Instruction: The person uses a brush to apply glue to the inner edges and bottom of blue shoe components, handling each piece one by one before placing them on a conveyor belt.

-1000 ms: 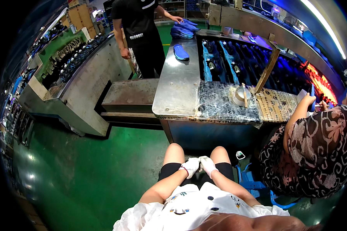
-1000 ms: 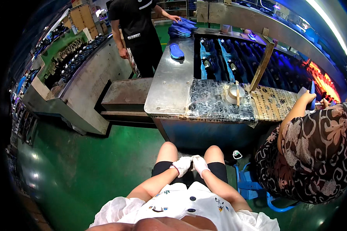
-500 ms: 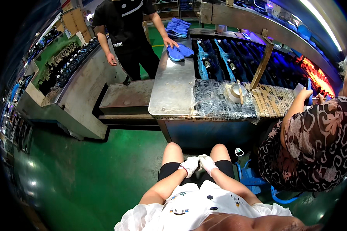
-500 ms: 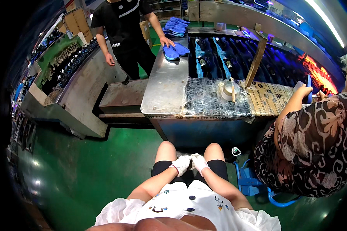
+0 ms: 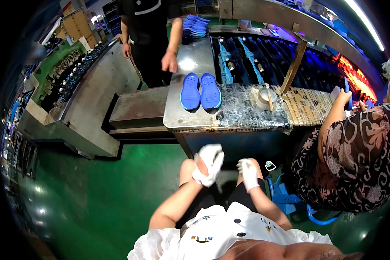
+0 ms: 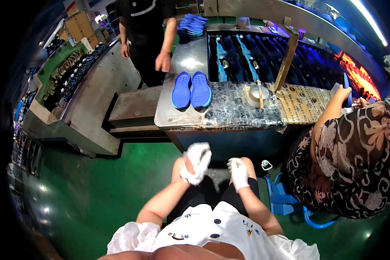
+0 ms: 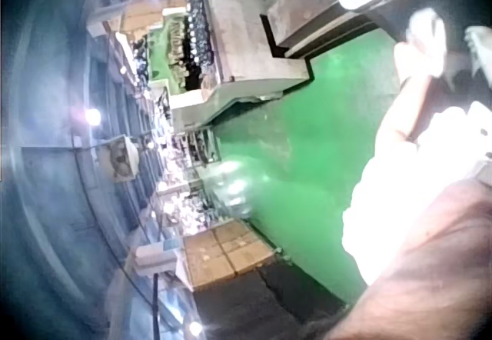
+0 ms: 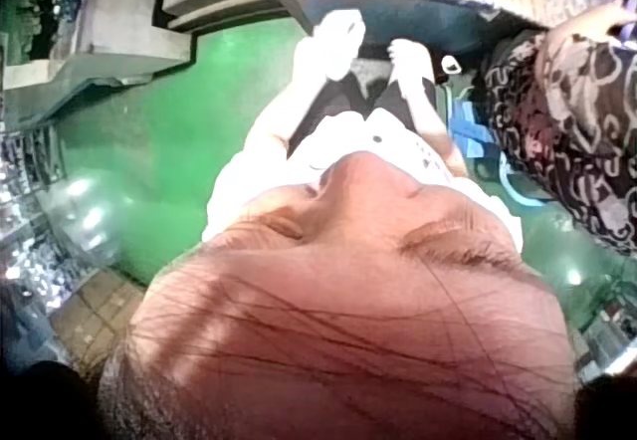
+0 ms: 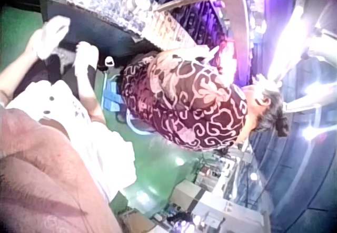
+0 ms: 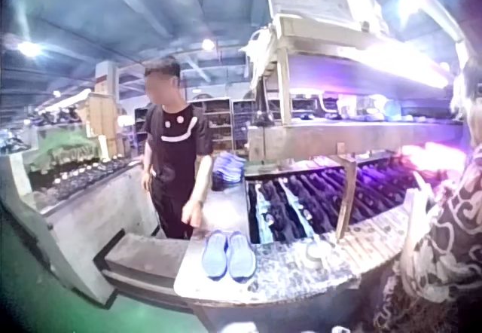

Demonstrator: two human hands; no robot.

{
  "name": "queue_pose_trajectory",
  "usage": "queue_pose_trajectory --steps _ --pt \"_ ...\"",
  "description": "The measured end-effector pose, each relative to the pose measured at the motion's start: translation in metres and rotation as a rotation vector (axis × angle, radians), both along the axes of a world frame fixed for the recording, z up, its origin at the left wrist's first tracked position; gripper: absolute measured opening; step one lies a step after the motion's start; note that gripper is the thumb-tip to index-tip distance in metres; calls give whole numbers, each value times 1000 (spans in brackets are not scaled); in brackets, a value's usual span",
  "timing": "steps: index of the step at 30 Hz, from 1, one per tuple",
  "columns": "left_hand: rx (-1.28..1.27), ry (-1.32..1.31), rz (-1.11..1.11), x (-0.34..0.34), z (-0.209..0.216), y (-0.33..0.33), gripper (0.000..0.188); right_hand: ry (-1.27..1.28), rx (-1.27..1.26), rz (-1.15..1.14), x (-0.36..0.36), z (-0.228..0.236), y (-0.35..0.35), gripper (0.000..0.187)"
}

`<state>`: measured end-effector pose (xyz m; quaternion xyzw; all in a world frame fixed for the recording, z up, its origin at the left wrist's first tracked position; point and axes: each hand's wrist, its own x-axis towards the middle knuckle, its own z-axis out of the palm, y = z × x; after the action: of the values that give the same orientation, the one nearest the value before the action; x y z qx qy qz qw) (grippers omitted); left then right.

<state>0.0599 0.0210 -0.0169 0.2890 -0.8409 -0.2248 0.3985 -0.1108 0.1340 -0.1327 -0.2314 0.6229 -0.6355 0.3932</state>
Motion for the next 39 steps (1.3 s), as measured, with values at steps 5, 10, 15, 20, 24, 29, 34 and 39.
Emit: queue_pose_trajectory --steps 5,10,15,20,24,29,34,39 --pt "-461 -117 190 -28 75 -101 44 463 -176 -329 -70 92 0 12" --pt "-357 -278 80 -36 55 -145 21 1308 -242 -435 -144 150 -42 30" --pt "-434 -30 68 -19 39 -106 21 1616 -142 -238 -173 181 -74 49" --pt "50 71 87 12 47 -49 22 1828 -112 -92 -184 185 -94 52" --pt "359 297 62 26 35 -33 27 1910 -174 -53 -185 189 -105 46" --pt "874 683 -12 20 44 -27 37 1725 -448 -92 -197 205 -113 28" --pt "1088 866 147 18 32 -45 32 1062 -552 -418 -169 248 -110 10" --pt "1188 778 112 14 33 -51 33 1371 -63 -380 -191 246 -126 27"
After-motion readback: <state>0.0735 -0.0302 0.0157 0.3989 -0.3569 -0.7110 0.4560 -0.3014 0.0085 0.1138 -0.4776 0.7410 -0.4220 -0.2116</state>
